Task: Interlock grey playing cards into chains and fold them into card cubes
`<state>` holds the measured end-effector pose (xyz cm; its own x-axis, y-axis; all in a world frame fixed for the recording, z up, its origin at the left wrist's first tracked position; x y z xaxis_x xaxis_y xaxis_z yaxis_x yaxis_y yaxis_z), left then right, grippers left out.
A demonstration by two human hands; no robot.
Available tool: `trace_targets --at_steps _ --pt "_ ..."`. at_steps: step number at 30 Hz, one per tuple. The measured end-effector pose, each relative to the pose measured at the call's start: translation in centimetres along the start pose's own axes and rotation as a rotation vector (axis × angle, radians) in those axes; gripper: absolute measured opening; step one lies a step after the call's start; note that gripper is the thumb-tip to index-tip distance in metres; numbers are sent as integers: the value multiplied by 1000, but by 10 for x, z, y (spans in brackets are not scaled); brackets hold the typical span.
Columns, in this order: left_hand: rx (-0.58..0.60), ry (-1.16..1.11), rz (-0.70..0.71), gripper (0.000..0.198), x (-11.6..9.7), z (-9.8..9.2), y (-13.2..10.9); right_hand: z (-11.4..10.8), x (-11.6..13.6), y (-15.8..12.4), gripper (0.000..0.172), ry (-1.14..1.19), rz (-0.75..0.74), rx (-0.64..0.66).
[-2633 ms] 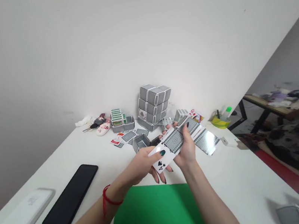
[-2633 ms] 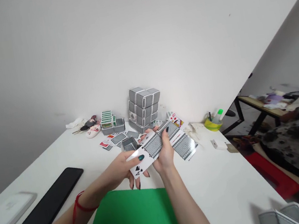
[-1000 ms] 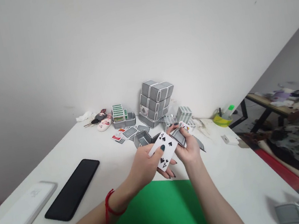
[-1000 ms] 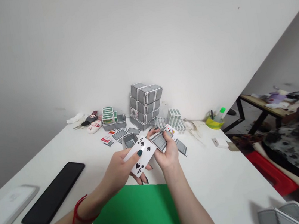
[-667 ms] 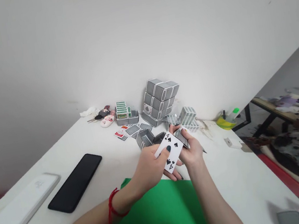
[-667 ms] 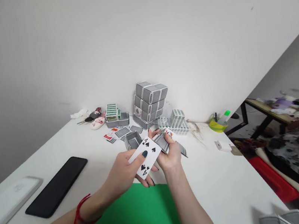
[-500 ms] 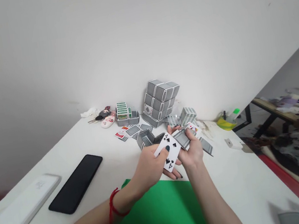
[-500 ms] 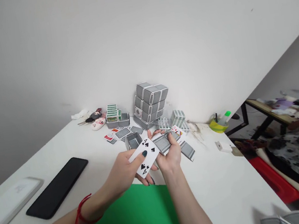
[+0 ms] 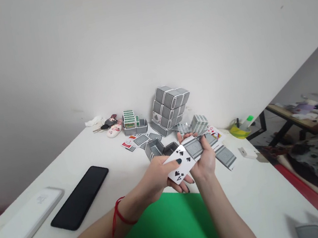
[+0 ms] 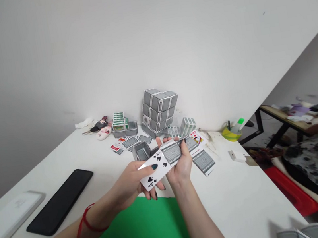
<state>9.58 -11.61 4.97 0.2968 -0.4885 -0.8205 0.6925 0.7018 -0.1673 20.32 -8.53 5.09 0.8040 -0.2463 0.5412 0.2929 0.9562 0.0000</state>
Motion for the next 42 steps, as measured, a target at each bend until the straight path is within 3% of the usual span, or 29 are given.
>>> trace_targets --at_steps 14,22,27,33,36,42 --pt "35 -72 -88 11 1 -11 4 13 10 -7 15 -134 -213 51" --pt "74 -26 -72 10 0 -17 6 20 14 -10 12 -234 -328 125" --pt "95 -4 -74 11 -2 -17 7 21 15 -11 12 -233 -340 139" --pt "82 79 -65 24 -10 -13 4 13 6 -7 11 -213 -251 79" --pt "65 56 -60 30 -10 -14 6 13 8 -8 11 -228 -270 73" --pt "56 85 7 22 -8 -18 10 20 14 -13 11 -296 -359 98"
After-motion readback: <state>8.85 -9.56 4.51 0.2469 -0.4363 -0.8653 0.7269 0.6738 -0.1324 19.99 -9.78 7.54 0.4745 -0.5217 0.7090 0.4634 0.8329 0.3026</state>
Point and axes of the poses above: each hand's wrist, its own y-axis towards the middle knuckle, its own z-axis out of the palm, x = y × z, the point moved 7 cm from there along y, towards the middle knuckle, and after that the axes turned 10 degrees about -y, right-handed, at the moved point
